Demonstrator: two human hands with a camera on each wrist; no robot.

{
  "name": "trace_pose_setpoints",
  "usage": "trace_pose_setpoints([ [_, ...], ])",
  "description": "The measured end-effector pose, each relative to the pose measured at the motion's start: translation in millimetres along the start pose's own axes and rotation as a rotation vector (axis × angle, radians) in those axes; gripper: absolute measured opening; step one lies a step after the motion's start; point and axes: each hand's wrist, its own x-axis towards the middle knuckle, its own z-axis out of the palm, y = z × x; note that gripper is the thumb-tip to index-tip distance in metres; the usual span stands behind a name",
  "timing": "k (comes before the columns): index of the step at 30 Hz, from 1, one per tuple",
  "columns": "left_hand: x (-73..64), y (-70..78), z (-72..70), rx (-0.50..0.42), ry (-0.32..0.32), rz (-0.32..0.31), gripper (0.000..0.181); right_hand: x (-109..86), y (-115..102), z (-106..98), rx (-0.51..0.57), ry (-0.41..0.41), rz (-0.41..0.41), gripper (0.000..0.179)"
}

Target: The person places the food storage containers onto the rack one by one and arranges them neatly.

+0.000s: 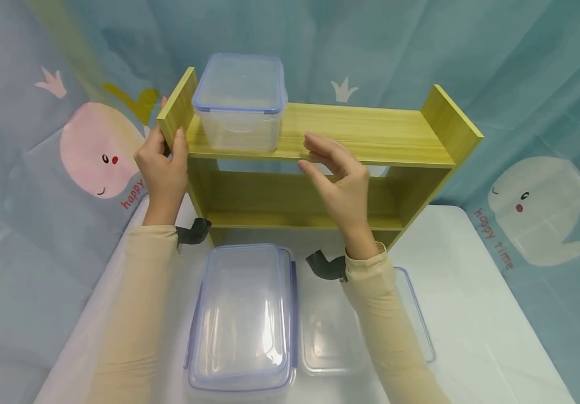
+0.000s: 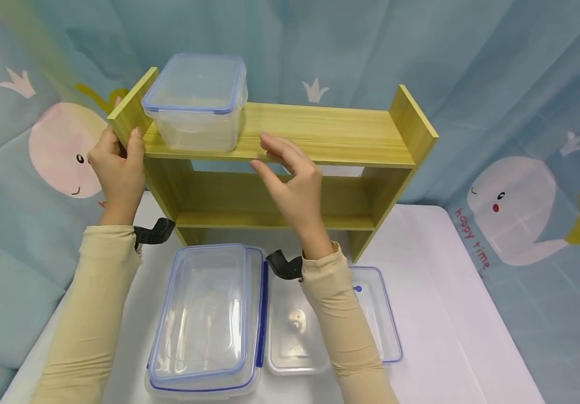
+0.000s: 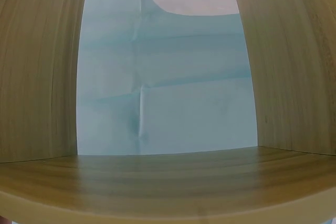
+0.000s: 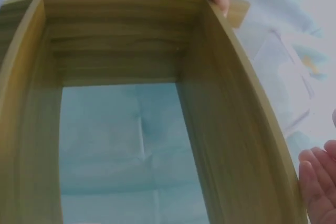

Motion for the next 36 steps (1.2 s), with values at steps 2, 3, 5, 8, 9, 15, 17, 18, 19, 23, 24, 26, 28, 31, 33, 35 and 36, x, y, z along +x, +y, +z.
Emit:
trace_pose_setpoints([
  [2, 0.0, 0.7, -0.8, 0.000, 0.008, -0.006, 0.031, -6.9, -2.7, -5.4, 0.007, 0.014, 0.018, 0.034],
  [3, 0.4, 0.9, -1.1, 0.002, 0.009, 0.000, 0.031, -10.7, -4.1, -8.3, 0.004, 0.017, 0.029, 0.033],
  [5, 1.6, 1.3, -1.4, 0.005, 0.011, 0.010, 0.031, -18.9, -6.1, -14.3, -0.016, 0.016, 0.057, 0.032],
  [8, 3.4, 2.9, -1.5, -0.002, 0.011, 0.007, 0.033, -33.5, -8.7, -22.8, -0.041, 0.015, 0.104, 0.032],
  [9, 3.8, 3.5, -1.5, -0.006, 0.015, -0.002, 0.034, -39.1, -9.7, -25.4, -0.043, 0.016, 0.122, 0.032],
  [15, 4.7, 6.0, -6.9, 0.038, 0.044, -0.018, 0.028, -79.0, -16.6, -40.2, -0.019, 0.067, 0.227, 0.031],
  [17, 4.8, 6.4, -8.0, 0.054, 0.051, -0.010, 0.025, -91.7, -17.5, -46.3, -0.012, 0.084, 0.257, 0.032],
  [18, 4.6, 6.7, -8.2, 0.060, 0.053, -0.005, 0.024, -97.4, -17.6, -49.6, -0.010, 0.088, 0.273, 0.032],
  [19, 4.4, 6.6, -8.3, 0.061, 0.054, -0.005, 0.023, -102.7, -17.4, -52.9, -0.006, 0.093, 0.291, 0.032],
  [23, 4.3, 9.8, -7.7, 0.024, 0.047, -0.024, 0.029, -119.5, -17.2, -65.2, -0.001, 0.099, 0.340, 0.033],
  [24, 4.3, 11.0, -8.0, 0.010, 0.045, -0.028, 0.029, -123.2, -17.6, -67.8, -0.001, 0.101, 0.347, 0.033],
  [26, 4.6, 12.5, -8.8, -0.004, 0.036, -0.005, 0.032, -130.1, -19.6, -72.1, -0.010, 0.107, 0.352, 0.033],
  [28, 4.6, 13.7, -10.0, -0.012, 0.028, 0.015, 0.030, -137.5, -22.3, -75.2, -0.010, 0.111, 0.355, 0.032],
  [31, 5.7, 15.0, -12.0, -0.022, 0.004, 0.061, 0.030, -149.6, -27.9, -77.9, -0.011, 0.112, 0.373, 0.032],
  [33, 6.3, 17.4, -13.2, -0.066, 0.003, 0.008, 0.028, -159.5, -31.6, -78.5, -0.019, 0.111, 0.393, 0.031],
  [35, 6.8, 19.6, -14.3, -0.075, 0.007, -0.039, 0.027, -170.7, -35.0, -78.5, -0.035, 0.109, 0.425, 0.032],
  [36, 7.0, 20.8, -14.9, -0.085, 0.012, -0.071, 0.026, -176.6, -36.4, -78.3, -0.044, 0.107, 0.442, 0.032],
])
